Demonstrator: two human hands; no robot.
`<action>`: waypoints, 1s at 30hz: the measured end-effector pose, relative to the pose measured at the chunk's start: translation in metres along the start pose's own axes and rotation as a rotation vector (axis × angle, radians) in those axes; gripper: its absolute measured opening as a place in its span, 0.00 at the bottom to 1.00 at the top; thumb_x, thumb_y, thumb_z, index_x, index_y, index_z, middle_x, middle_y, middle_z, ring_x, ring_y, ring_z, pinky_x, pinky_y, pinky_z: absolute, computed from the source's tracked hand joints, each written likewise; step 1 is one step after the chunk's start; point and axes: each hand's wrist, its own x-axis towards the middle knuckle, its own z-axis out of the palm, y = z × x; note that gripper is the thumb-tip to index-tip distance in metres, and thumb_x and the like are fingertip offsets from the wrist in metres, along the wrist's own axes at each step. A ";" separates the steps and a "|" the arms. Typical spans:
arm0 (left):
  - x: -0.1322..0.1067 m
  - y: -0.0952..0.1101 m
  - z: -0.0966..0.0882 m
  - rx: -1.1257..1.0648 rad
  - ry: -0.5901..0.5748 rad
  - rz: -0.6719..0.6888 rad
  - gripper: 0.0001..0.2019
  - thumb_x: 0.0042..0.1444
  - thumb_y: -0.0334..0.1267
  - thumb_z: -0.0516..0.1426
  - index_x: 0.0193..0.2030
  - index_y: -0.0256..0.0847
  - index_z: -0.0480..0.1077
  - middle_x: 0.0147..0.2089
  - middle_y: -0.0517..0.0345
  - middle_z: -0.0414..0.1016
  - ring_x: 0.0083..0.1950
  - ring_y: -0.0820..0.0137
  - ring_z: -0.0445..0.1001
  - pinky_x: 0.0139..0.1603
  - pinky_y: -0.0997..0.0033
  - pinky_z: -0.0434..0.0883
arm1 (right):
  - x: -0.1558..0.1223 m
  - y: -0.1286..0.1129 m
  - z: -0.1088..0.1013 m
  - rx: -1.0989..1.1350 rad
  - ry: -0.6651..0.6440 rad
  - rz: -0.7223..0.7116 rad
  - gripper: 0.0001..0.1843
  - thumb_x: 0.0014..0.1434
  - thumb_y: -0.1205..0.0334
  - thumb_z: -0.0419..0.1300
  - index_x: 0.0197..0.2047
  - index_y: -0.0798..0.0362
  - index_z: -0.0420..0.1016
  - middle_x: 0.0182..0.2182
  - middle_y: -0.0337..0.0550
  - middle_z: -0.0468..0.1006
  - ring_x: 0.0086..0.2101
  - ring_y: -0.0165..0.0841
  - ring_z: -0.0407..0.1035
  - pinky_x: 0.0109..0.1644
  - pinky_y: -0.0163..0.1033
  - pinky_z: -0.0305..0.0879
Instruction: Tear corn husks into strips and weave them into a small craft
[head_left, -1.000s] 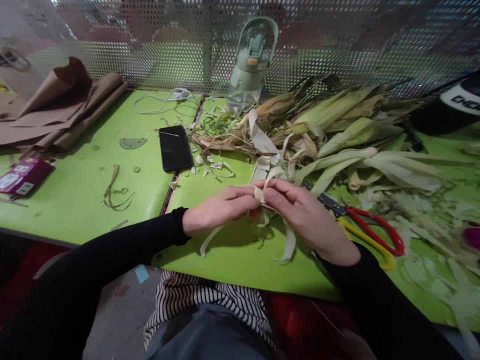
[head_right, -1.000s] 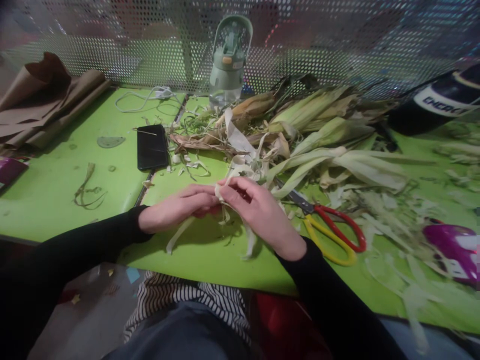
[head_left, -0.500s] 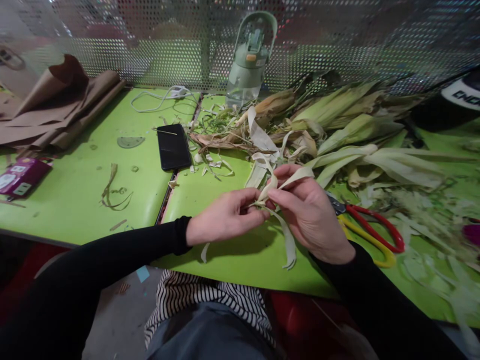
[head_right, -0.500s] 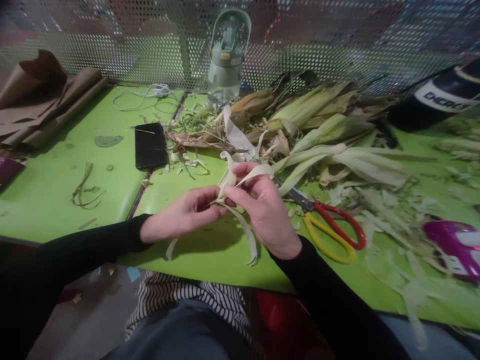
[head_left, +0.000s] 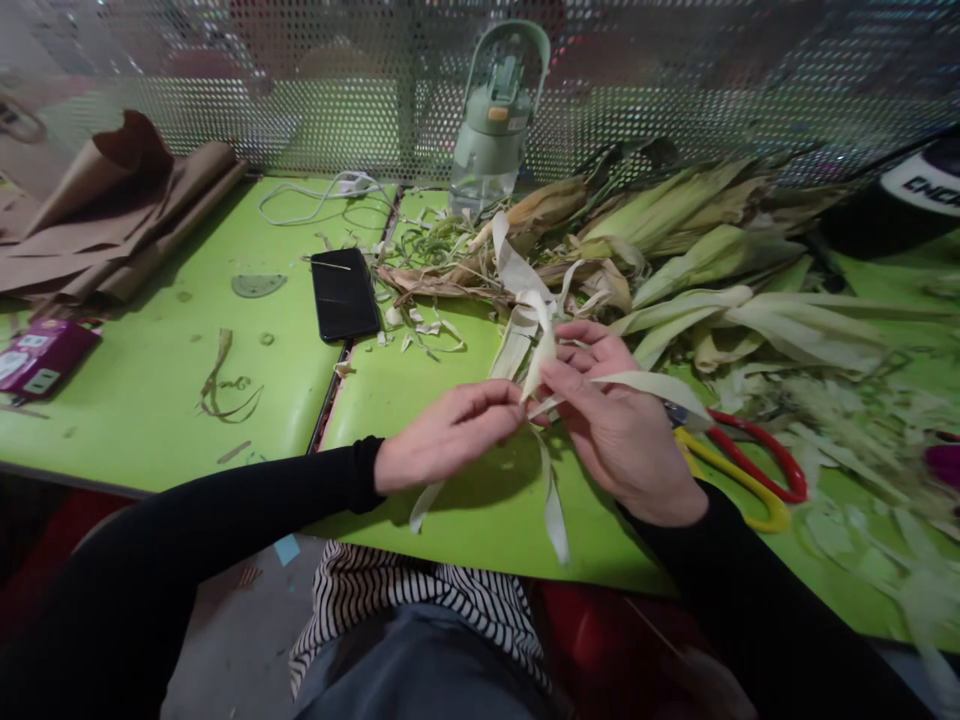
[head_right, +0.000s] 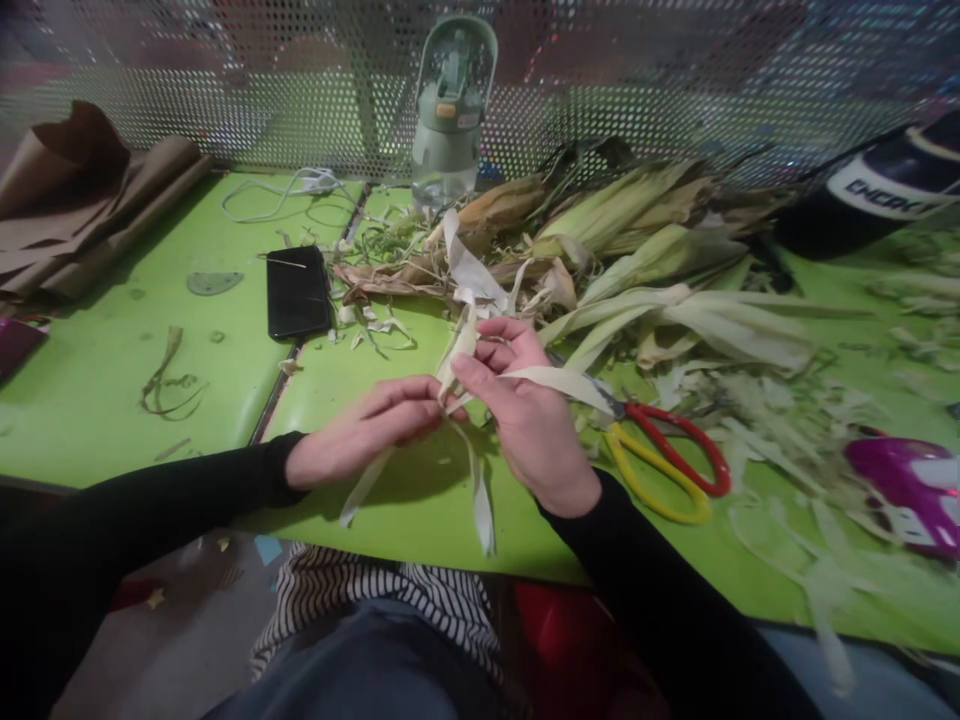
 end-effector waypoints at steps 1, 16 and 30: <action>0.001 0.002 -0.001 -0.038 0.003 -0.001 0.09 0.63 0.37 0.49 0.34 0.38 0.65 0.27 0.65 0.60 0.27 0.77 0.55 0.28 0.75 0.55 | 0.001 0.001 -0.001 -0.040 -0.020 0.001 0.20 0.56 0.50 0.66 0.47 0.44 0.64 0.38 0.37 0.76 0.34 0.33 0.74 0.36 0.39 0.71; 0.007 0.004 -0.010 -0.120 0.096 0.077 0.13 0.52 0.39 0.63 0.36 0.37 0.64 0.32 0.64 0.62 0.32 0.78 0.59 0.34 0.75 0.59 | -0.009 -0.019 -0.007 -0.489 -0.138 -0.051 0.20 0.57 0.42 0.65 0.28 0.50 0.70 0.22 0.34 0.67 0.23 0.27 0.59 0.27 0.34 0.59; 0.005 0.008 -0.015 0.075 0.072 0.178 0.09 0.60 0.41 0.57 0.38 0.37 0.65 0.34 0.60 0.65 0.35 0.75 0.62 0.38 0.73 0.62 | -0.008 -0.016 -0.012 -0.442 -0.221 0.005 0.19 0.60 0.43 0.62 0.33 0.51 0.72 0.23 0.35 0.71 0.23 0.28 0.64 0.26 0.34 0.63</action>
